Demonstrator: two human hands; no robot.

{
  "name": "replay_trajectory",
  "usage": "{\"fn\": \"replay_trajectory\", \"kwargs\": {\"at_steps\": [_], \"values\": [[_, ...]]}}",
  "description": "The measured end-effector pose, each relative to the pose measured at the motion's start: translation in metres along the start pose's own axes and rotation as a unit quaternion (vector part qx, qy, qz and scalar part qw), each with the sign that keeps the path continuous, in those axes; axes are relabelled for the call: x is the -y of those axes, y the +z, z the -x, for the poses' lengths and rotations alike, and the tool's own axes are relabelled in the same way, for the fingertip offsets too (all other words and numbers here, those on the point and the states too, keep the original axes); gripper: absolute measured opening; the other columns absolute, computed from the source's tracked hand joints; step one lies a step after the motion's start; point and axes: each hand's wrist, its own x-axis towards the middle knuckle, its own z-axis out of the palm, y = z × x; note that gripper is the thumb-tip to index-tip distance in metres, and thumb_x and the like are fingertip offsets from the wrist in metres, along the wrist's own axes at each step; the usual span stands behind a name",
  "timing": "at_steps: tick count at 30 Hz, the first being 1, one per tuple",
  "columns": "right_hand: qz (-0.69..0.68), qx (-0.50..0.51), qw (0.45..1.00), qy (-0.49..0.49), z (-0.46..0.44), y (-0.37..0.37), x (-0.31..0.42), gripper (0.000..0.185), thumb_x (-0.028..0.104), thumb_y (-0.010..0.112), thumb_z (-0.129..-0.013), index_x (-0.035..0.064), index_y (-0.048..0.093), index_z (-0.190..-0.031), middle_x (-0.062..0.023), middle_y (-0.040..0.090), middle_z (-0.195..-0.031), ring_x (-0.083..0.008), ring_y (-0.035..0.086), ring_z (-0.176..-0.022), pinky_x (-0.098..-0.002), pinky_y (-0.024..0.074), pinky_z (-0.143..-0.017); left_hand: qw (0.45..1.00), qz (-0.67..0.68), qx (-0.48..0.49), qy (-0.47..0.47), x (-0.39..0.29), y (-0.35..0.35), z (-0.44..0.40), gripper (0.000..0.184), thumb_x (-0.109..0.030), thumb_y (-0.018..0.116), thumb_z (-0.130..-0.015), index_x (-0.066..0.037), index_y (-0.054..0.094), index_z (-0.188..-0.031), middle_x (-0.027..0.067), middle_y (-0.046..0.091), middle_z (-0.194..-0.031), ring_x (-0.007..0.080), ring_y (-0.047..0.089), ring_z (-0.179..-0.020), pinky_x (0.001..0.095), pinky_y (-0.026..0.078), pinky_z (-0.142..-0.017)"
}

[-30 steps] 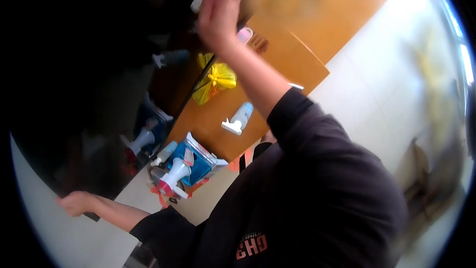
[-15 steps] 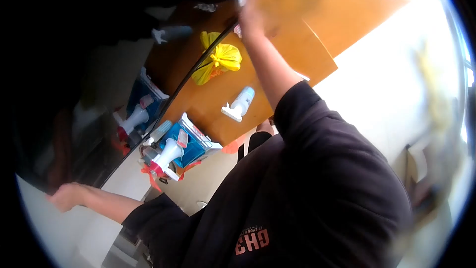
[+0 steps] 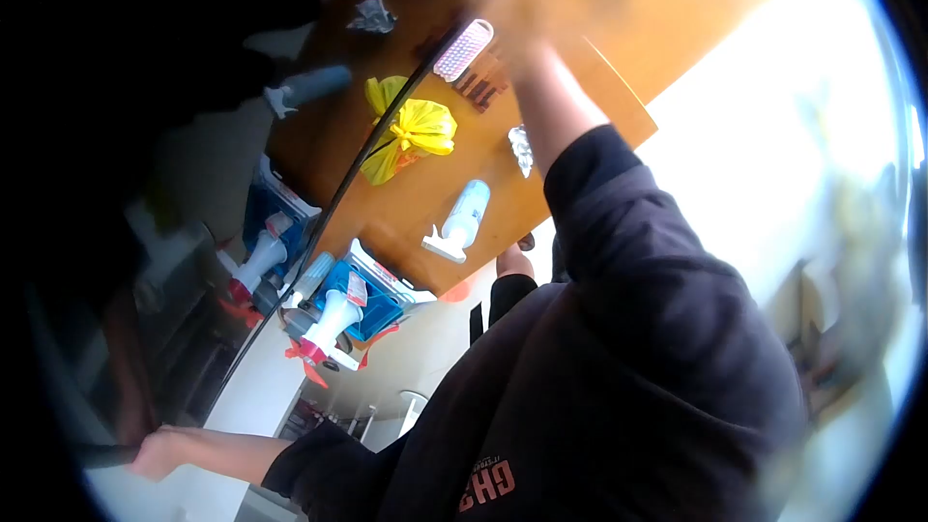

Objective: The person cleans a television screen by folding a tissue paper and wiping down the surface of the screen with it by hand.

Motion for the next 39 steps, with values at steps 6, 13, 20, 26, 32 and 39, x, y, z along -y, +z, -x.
{"fn": "replay_trajectory", "kwargs": {"at_steps": [6, 13, 20, 26, 32, 39], "values": [[-0.053, 0.048, 0.997, 0.033, -0.034, -0.003, 0.004, 0.012, 0.006, 0.057, -0.087, 0.0003, 0.052, -0.096, -0.0119, 0.055, -0.091, -0.0215, 0.055, -0.084, -0.0324, 0.0456, -0.077, 0.999, 0.023, 0.017, 0.033, -0.011, -0.006, -0.006, 0.025, -0.013, 0.044, -0.090, 0.006, 0.058, -0.084, 0.0273, 0.063, -0.080, 0.0456, 0.059, -0.068, 0.0529, 0.047, -0.063], [0.077, 0.123, 0.983, 0.113, -0.007, -0.031, 0.053, 0.033, 0.029, 0.049, -0.094, 0.0027, 0.050, -0.113, -0.0122, 0.057, -0.106, -0.0236, 0.055, -0.102, -0.0361, 0.0441, -0.089, 0.997, -0.004, -0.016, 0.077, 0.013, 0.009, -0.001, 0.018, -0.010, 0.044, -0.090, 0.005, 0.053, -0.094, 0.0253, 0.062, -0.078, 0.0479, 0.057, -0.067, 0.0555, 0.045, -0.061], [-0.099, 0.128, 0.973, 0.161, -0.013, -0.019, 0.032, 0.010, 0.010, 0.058, -0.091, 0.0013, 0.054, -0.091, -0.0026, 0.055, -0.078, -0.0102, 0.052, -0.070, -0.0244, 0.0443, -0.061, 0.999, 0.044, 0.025, -0.004, 0.001, 0.004, -0.001, 0.018, -0.008, 0.042, -0.089, 0.006, 0.050, -0.098, 0.0283, 0.060, -0.080, 0.0490, 0.056, -0.067, 0.0561, 0.044, -0.062], [-0.027, 0.065, 0.996, 0.059, -0.010, -0.017, 0.035, 0.021, 0.020, 0.061, -0.090, 0.0009, 0.055, -0.096, -0.0098, 0.058, -0.089, -0.0178, 0.055, -0.080, -0.0308, 0.0450, -0.073, 0.992, 0.091, 0.014, -0.090, -0.019, -0.008, -0.003, 0.037, -0.016, 0.039, -0.090, 0.012, 0.058, -0.076, 0.0348, 0.062, -0.086, 0.0491, 0.059, -0.078, 0.0548, 0.046, -0.069], [0.031, 0.207, 0.968, 0.136, -0.009, -0.044, 0.045, 0.030, 0.028, 0.061, -0.090, 0.0013, 0.058, -0.102, -0.0163, 0.059, -0.102, -0.0239, 0.058, -0.095, -0.0363, 0.0461, -0.084, 0.969, 0.157, 0.003, -0.193, -0.023, -0.003, -0.003, 0.048, -0.024, 0.040, -0.090, 0.015, 0.057, -0.067, 0.0381, 0.060, -0.084, 0.0494, 0.058, -0.075, 0.0546, 0.045, -0.068], [-0.001, 0.041, 0.999, 0.026, -0.014, -0.014, 0.027, 0.014, 0.013, 0.062, -0.087, -0.0016, 0.063, -0.086, -0.0059, 0.063, -0.074, -0.0133, 0.057, -0.063, -0.0270, 0.0471, -0.059, 0.952, 0.212, -0.034, -0.219, -0.005, 0.012, -0.003, 0.048, -0.024, 0.040, -0.089, 0.015, 0.058, -0.068, 0.0397, 0.059, -0.086, 0.0466, 0.058, -0.077, 0.0538, 0.045, -0.070]]}}
